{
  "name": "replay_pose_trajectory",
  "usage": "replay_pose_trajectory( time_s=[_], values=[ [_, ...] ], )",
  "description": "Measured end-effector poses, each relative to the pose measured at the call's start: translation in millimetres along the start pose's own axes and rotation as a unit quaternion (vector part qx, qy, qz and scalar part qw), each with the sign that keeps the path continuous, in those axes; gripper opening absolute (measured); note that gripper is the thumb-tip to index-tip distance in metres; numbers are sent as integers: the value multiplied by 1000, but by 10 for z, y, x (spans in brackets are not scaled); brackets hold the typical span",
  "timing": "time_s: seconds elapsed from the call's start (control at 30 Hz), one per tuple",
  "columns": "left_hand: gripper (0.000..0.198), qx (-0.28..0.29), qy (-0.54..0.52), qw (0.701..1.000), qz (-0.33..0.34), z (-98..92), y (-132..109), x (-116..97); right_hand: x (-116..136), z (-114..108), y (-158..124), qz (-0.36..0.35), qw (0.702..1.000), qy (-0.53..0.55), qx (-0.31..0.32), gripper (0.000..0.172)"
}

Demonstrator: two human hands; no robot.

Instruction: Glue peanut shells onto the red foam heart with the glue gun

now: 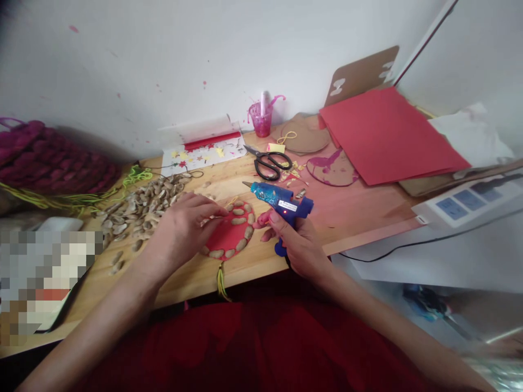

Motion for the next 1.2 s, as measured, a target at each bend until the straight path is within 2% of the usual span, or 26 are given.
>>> replay_pose_trajectory(
  time_s=[0.5,0.77,0.93,1.2],
  values=[
    [17,63,43,997,21,162,80,-173,-6,-4,-14,8,1000,-14,-12,24],
    [17,-5,23,999,-21,-8,52,-65,12,6,-20,8,1000,-1,-13,22],
    [15,-2,31,1000,-2,11,43,-106,8,6,-16,8,1000,-7,-13,23],
    [19,58,48,997,15,144,98,-194,1,-7,-9,9,999,-25,-19,25]
  ],
)
Point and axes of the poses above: each hand's wrist, its own y-axis towards the middle knuckle, its own z-axis out of the palm, x = y × z, the point moved 4 cm from there along y, towards the middle knuckle, and after that the axes turned 11 degrees about y, right-handed, at the moved point
